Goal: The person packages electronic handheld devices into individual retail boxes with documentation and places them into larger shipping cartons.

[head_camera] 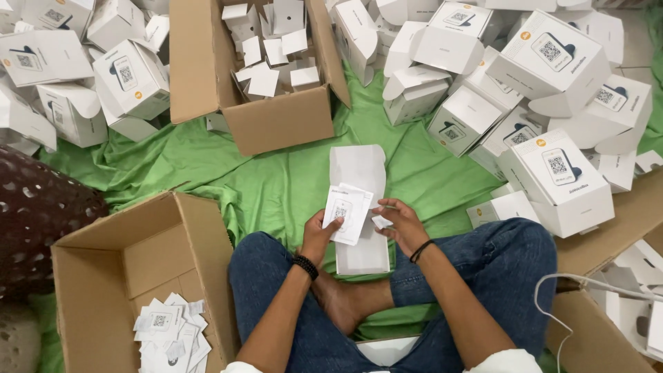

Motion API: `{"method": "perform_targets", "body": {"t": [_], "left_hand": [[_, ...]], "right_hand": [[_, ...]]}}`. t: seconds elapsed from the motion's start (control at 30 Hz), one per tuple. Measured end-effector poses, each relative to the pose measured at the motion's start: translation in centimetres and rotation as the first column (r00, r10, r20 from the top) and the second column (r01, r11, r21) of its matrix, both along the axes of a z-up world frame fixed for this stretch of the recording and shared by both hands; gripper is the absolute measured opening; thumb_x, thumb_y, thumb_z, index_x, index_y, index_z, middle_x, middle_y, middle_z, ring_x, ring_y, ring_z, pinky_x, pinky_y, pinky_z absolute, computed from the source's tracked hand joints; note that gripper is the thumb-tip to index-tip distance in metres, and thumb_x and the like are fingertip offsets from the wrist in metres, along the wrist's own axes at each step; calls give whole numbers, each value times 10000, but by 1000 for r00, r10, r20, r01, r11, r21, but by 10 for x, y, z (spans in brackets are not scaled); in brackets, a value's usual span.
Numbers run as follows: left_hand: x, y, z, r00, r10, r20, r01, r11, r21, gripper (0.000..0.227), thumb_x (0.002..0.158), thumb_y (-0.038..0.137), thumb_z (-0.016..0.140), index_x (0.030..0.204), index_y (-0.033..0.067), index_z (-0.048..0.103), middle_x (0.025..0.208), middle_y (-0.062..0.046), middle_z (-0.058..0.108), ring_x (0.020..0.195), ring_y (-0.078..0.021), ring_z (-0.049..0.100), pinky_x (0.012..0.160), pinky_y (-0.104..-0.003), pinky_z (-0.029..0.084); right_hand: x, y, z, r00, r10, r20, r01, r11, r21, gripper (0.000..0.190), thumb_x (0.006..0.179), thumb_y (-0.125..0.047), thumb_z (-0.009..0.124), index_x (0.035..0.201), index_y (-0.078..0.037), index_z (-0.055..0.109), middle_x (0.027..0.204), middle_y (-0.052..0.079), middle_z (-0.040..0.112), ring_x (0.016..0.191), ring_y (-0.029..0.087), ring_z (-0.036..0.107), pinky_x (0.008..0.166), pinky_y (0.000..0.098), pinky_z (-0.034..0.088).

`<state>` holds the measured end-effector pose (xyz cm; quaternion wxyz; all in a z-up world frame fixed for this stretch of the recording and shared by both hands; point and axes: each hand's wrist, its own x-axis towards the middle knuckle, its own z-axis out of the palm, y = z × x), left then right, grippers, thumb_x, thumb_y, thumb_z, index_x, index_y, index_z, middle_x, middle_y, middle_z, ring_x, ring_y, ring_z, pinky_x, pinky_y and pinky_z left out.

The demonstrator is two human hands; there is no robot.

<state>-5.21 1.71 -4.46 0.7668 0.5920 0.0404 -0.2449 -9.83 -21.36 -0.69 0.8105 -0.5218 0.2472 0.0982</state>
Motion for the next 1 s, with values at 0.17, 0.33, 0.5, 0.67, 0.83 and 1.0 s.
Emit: {"method": "perform_targets", "body": {"t": [0.17, 0.33, 0.5, 0.67, 0.83, 1.0], "left_hand": [[-2, -3, 9, 994, 21, -110, -28, 997, -68, 284, 970, 145, 628, 1206, -10, 657, 1039, -66, 752, 872, -126, 699, 809, -298, 578], [18, 23, -54, 975, 214, 55, -212, 976, -49, 314, 1069, 197, 581, 1221, -56, 688, 1054, -92, 732, 860, -137, 651, 805, -304, 527], [24, 32, -33, 908, 415, -53, -412, 909, 68, 317, 1043, 240, 533, 1194, 0, 674, 1038, -43, 748, 917, -134, 686, 868, -294, 559], [-2, -2, -1, 994, 103, -42, -104, 994, -15, 330, 1040, 263, 548, 1222, 20, 678, 1052, -34, 736, 924, -116, 663, 831, -277, 539], [-14, -17, 0, 991, -83, 102, 69, 988, 138, 269, 984, 129, 664, 1198, -34, 668, 1073, -86, 748, 937, -134, 671, 828, -285, 553], [-10, -7, 6, 991, 124, -41, -121, 989, 82, 308, 972, 111, 620, 1245, -28, 652, 1131, -89, 742, 962, -142, 676, 863, -284, 551]], "right_hand": [[2, 20, -2, 993, 109, -51, -106, 993, 59, 210, 955, -238, 663, 1104, -91, 649, 1019, 32, 704, 929, 130, 675, 808, 334, 580], [7, 1, -18, 1000, 12, -12, -13, 1000, -26, 89, 941, -189, 690, 943, -101, 681, 896, -1, 718, 828, 131, 655, 755, 317, 550], [6, -12, -9, 996, -78, 32, 79, 997, -24, 77, 946, -196, 697, 930, -122, 689, 882, -18, 710, 791, 89, 637, 738, 282, 526], [6, 9, -20, 1000, 5, 4, -5, 999, -43, 102, 946, -199, 710, 926, -103, 680, 860, -6, 711, 773, 95, 638, 729, 284, 524], [4, 23, -14, 995, 98, -20, -100, 968, -231, 134, 946, -193, 702, 975, -62, 713, 877, 7, 722, 794, 118, 629, 703, 278, 494], [6, 16, -30, 976, -47, 214, 110, 950, -291, 366, 847, 51, 566, 1191, -38, 653, 1164, 42, 676, 998, 129, 653, 830, 272, 540]]}}
